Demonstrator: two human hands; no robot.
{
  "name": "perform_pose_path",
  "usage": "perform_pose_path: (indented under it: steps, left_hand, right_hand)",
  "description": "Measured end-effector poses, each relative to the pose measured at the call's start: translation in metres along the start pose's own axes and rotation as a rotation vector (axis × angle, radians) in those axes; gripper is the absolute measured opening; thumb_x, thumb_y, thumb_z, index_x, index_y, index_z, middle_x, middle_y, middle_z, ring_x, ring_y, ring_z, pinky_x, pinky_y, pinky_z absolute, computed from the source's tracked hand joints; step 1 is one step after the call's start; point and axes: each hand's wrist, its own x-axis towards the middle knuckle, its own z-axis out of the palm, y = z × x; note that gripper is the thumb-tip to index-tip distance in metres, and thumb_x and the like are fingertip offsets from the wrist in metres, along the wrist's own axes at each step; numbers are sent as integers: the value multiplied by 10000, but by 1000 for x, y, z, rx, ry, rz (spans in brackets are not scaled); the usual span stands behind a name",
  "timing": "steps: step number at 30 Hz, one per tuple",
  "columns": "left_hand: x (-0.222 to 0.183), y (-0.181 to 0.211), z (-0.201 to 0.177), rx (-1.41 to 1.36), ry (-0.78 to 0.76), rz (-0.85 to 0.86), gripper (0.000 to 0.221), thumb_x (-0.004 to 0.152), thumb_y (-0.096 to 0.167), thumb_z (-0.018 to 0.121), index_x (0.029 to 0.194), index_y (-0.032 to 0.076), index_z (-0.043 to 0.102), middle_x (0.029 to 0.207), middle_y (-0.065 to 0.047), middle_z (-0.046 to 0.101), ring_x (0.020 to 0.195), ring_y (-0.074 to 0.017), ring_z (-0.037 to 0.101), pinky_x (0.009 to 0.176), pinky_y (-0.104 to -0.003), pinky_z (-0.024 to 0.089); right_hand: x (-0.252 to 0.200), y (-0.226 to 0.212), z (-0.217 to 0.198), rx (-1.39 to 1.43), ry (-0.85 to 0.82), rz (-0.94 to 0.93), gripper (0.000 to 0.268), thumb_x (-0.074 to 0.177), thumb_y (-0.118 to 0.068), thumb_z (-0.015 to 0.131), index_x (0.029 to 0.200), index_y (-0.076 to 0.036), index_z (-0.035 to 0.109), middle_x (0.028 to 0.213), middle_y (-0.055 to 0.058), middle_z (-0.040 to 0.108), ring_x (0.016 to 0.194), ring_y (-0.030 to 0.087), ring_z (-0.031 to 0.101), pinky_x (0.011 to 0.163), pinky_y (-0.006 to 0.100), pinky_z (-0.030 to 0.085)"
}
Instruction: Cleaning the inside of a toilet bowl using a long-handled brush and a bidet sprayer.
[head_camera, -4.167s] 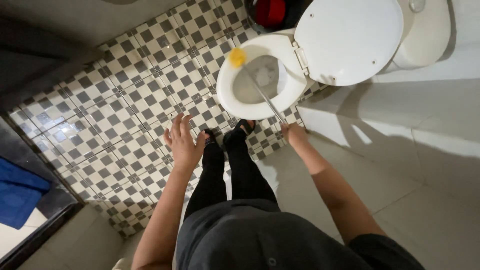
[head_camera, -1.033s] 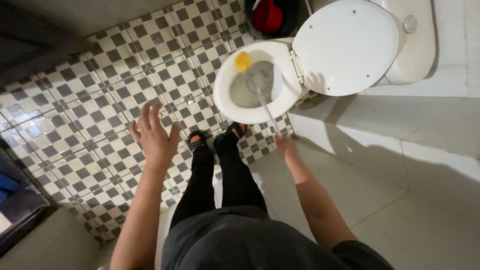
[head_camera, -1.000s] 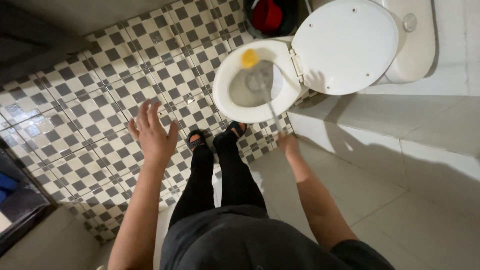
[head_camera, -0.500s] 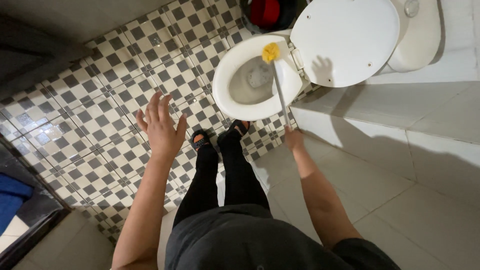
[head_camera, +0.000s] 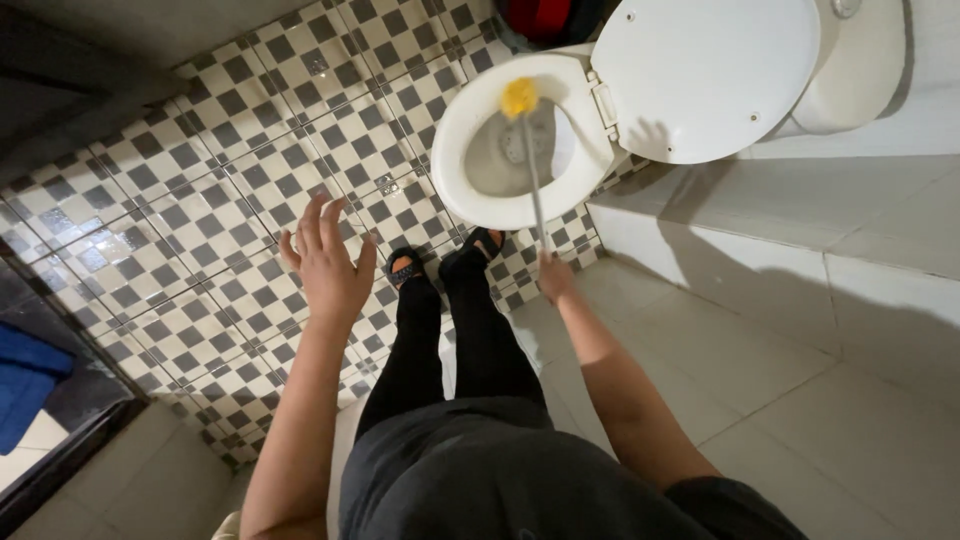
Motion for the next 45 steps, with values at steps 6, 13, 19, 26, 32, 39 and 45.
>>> perform_pose_path:
  steps: [6, 13, 19, 26, 32, 39, 45]
  left_hand:
    - [-19, -16, 4, -15, 17, -52, 580, 983, 298, 704, 1478, 104, 469, 1549, -179, 436, 1429, -321, 427, 1187, -622, 156]
    - [-28, -15, 9, -29, -2, -69, 614, 977, 299, 710, 1496, 95, 452, 1575, -176, 439, 1472, -351, 400, 1203, -617, 139]
    - [-30, -14, 10, -35, -5, -68, 597, 980, 293, 702, 1493, 113, 454, 1573, -163, 428, 1464, -355, 406, 1209, -600, 135]
    - [-35, -13, 8, 6, -4, -60, 605, 989, 290, 705, 1501, 101, 443, 1575, -162, 419, 1481, -366, 396, 1205, -604, 136]
    - [-44, -25, 4, -39, -35, -130, 647, 940, 266, 713, 1498, 96, 433, 1558, -176, 424, 1448, -347, 407, 1183, -618, 138]
    - [-35, -25, 11, 46, -20, -40, 633, 960, 270, 715, 1503, 110, 433, 1584, -165, 416, 1494, -360, 390, 1205, -595, 136]
    - [-30, -16, 6, -72, 8, -97, 609, 971, 308, 719, 1485, 120, 452, 1576, -164, 417, 1454, -362, 418, 1203, -607, 144]
  right_hand:
    - [-6, 10, -4, 35, -91, 142, 725, 978, -661, 366, 1114, 4, 620, 850, 223, 702, 649, 396, 731, 622, 515, 585]
    - [13, 30, 27, -105, -29, 53, 893, 1036, -723, 355, 891, 68, 744, 815, 307, 715, 634, 319, 657, 600, 414, 511]
    - [-19, -54, -33, 77, -219, 328, 783, 1022, -706, 323, 1018, 1, 658, 703, 99, 626, 489, 201, 489, 425, 369, 451]
    - [-28, -14, 15, 330, -199, 164, 771, 1013, -725, 487, 981, 26, 659, 621, 36, 573, 497, 145, 559, 431, 331, 443]
    - [-52, -9, 3, 264, -304, 252, 747, 933, -739, 407, 1390, -160, 525, 544, 65, 440, 405, 203, 407, 360, 391, 309]
    - [-58, -44, -22, 163, -252, 201, 829, 962, -742, 418, 1174, 16, 679, 552, 82, 544, 412, 230, 525, 381, 403, 425]
    - [-85, 4, 7, 46, -363, 355, 982, 1023, -769, 371, 1099, 160, 677, 485, 89, 475, 369, 245, 516, 373, 394, 396]
